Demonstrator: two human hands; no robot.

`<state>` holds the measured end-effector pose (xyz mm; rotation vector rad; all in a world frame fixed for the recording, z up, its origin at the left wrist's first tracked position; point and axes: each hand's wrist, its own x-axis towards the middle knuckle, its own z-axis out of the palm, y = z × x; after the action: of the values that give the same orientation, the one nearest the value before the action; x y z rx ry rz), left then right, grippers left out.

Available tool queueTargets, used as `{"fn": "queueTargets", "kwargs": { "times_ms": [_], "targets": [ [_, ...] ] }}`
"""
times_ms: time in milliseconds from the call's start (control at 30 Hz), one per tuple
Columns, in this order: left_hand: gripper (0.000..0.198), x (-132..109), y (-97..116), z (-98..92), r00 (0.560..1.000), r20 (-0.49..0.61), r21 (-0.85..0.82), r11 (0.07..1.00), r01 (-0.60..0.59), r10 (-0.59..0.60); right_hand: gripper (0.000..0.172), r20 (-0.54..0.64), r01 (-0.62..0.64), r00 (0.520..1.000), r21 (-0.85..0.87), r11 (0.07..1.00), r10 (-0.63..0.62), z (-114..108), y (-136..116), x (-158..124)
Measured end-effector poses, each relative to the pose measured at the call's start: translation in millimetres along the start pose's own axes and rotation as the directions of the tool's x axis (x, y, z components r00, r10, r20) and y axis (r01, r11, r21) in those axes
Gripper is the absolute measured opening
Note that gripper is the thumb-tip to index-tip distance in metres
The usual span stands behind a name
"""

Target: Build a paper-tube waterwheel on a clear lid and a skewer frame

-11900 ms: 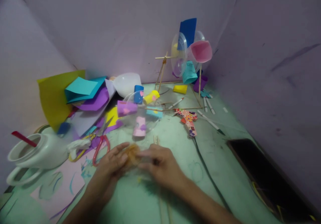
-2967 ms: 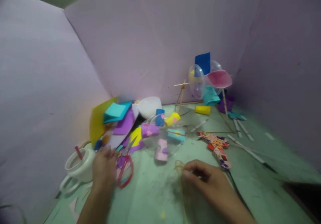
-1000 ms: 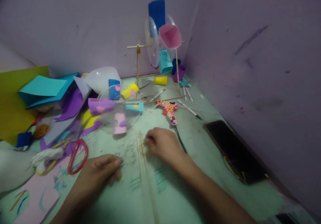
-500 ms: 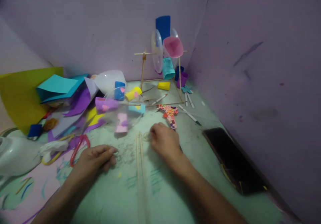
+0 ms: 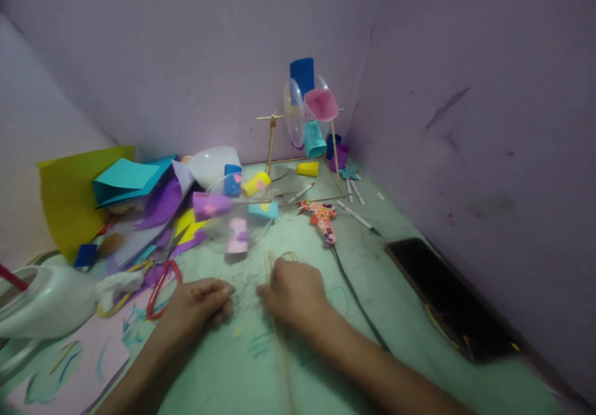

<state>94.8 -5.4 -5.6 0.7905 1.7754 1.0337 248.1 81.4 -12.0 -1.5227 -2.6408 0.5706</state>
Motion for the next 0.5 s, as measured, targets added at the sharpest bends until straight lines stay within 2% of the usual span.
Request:
{"fn": "queueTargets", "kwargs": {
  "times_ms": [100,200,400,500],
  "targets": [
    [0.022,0,-2,4.1,1.000,0.029,0.003,1.000,-0.007,0.007,0.022,0.000,-0.042,0.999,-0.002,0.999,0.042,-1,-1,1],
    [0.023,0,-3,6.2,0.999,0.040,-0.004,1.000,-0.006,0.006,0.015,0.004,-0.061,0.998,0.074,0.995,0.061,-5,0,2],
    [0.024,-2,-1,7.2,1.000,0.017,-0.016,1.000,-0.011,0.011,0.016,0.004,-0.038,0.999,0.248,0.968,0.038,-6,7,3],
    [0.026,-3,0,6.8,1.000,-0.002,-0.007,1.000,-0.026,0.026,0.013,0.053,-0.019,0.999,0.389,0.921,-0.002,-8,11,6]
  ]
}}
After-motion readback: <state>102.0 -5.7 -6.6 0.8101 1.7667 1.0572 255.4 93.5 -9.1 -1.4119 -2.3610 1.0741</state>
